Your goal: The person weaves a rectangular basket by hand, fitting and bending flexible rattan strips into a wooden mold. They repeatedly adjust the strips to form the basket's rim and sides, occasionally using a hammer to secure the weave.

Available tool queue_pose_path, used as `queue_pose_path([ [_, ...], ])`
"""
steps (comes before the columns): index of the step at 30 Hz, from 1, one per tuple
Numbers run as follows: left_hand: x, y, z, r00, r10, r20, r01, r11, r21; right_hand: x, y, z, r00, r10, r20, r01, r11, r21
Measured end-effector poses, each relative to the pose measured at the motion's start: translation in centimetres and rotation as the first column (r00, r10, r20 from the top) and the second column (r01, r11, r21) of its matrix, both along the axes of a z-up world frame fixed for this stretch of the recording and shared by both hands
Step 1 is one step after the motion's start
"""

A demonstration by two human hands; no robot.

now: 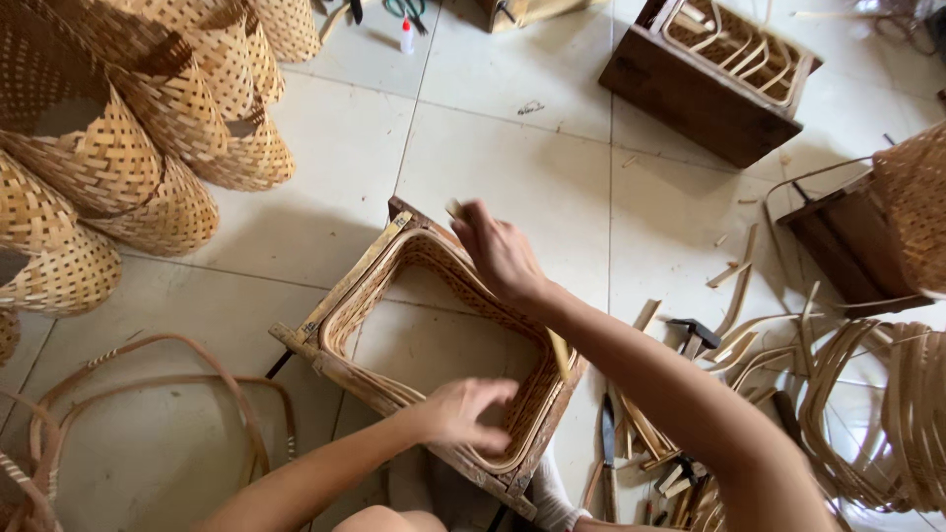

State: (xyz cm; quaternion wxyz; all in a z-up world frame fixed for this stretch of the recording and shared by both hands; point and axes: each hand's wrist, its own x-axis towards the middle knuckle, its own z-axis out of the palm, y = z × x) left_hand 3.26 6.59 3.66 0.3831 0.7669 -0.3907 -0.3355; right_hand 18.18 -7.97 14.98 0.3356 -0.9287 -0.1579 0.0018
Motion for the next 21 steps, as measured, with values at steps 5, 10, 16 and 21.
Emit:
queue_pose_path([
  [5,3.0,-7.4,-3.4,0.872,0.394,-0.292,-0.49,0.724,-0.486,1.2,4.2,-2.1,0.984,-0.004,0.179,-0.017,0.993,0.114],
  [10,2.5,-9.6,-7.1,0.791,0.601,-0.117,-0.608,0.75,-0.26,-0.2,4.5,-2.7,0.97,0.029,0.239,-0.038,0.999,0.03],
  [16,1.8,-10.0,-7.0,0.73,0.682,-0.046,-0.627,0.641,-0.443,-1.5,4.6,-2.4,0.975,0.039,0.22,-0.045,0.999,0.02],
  [21,1.1,-9.1,-4.4,0.724,0.685,-0.078,-0.636,0.621,-0.458,-1.7,4.9,-1.8,0.958,0.037,0.286,-0.056,0.997,0.058],
])
